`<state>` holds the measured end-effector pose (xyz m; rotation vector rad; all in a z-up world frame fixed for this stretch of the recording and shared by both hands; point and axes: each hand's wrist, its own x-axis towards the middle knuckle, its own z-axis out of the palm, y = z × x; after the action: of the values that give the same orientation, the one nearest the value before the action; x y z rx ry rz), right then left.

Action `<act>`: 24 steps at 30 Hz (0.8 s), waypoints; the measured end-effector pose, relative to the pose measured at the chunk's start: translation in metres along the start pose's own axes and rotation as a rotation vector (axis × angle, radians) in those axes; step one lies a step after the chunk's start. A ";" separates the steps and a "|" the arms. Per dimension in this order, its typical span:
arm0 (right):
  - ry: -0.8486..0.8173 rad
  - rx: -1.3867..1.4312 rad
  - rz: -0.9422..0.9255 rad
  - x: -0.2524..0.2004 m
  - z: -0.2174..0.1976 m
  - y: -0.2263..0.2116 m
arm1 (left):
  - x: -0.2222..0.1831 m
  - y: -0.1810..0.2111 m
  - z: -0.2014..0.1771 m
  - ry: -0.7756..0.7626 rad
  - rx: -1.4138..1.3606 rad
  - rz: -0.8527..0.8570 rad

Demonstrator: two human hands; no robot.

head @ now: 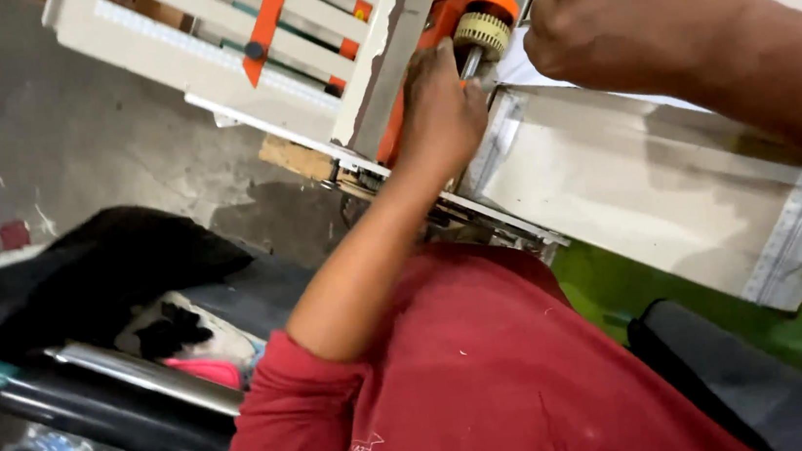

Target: The person adjusts a printing machine and uses a utility knife to trim paper strips.

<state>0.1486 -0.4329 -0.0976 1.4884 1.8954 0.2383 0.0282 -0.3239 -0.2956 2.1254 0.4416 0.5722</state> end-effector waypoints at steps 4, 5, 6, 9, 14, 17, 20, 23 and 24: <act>-0.003 -0.063 -0.010 0.006 0.021 -0.003 | 0.010 -0.006 0.005 -0.087 0.027 -0.118; 0.065 -0.063 -0.017 0.007 0.022 -0.003 | 0.010 -0.006 0.005 -0.093 0.011 -0.120; 0.136 -0.061 -0.025 0.008 0.022 -0.003 | 0.009 -0.006 0.003 -0.099 -0.003 -0.123; 0.162 -0.156 -0.034 0.006 0.020 -0.003 | 0.007 -0.019 0.015 -0.035 -0.040 -0.109; 0.166 -0.179 -0.043 -0.008 0.039 -0.011 | 0.011 -0.009 0.008 0.002 -0.139 -0.187; 0.106 -0.158 -0.005 -0.016 0.044 -0.014 | 0.000 0.004 -0.008 0.041 -0.131 -0.120; 0.158 -0.156 0.085 -0.031 0.021 -0.009 | -0.007 0.032 -0.027 0.051 -0.179 -0.130; 0.285 -0.196 0.164 -0.047 -0.016 0.002 | 0.001 0.052 -0.037 -0.047 -0.455 -0.380; 0.328 -0.208 0.191 -0.052 -0.029 0.004 | 0.005 0.056 -0.040 -0.123 -0.654 -0.558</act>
<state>0.1382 -0.4704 -0.0526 1.5577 1.9046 0.7861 0.0164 -0.3262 -0.2277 1.3232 0.6432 0.2122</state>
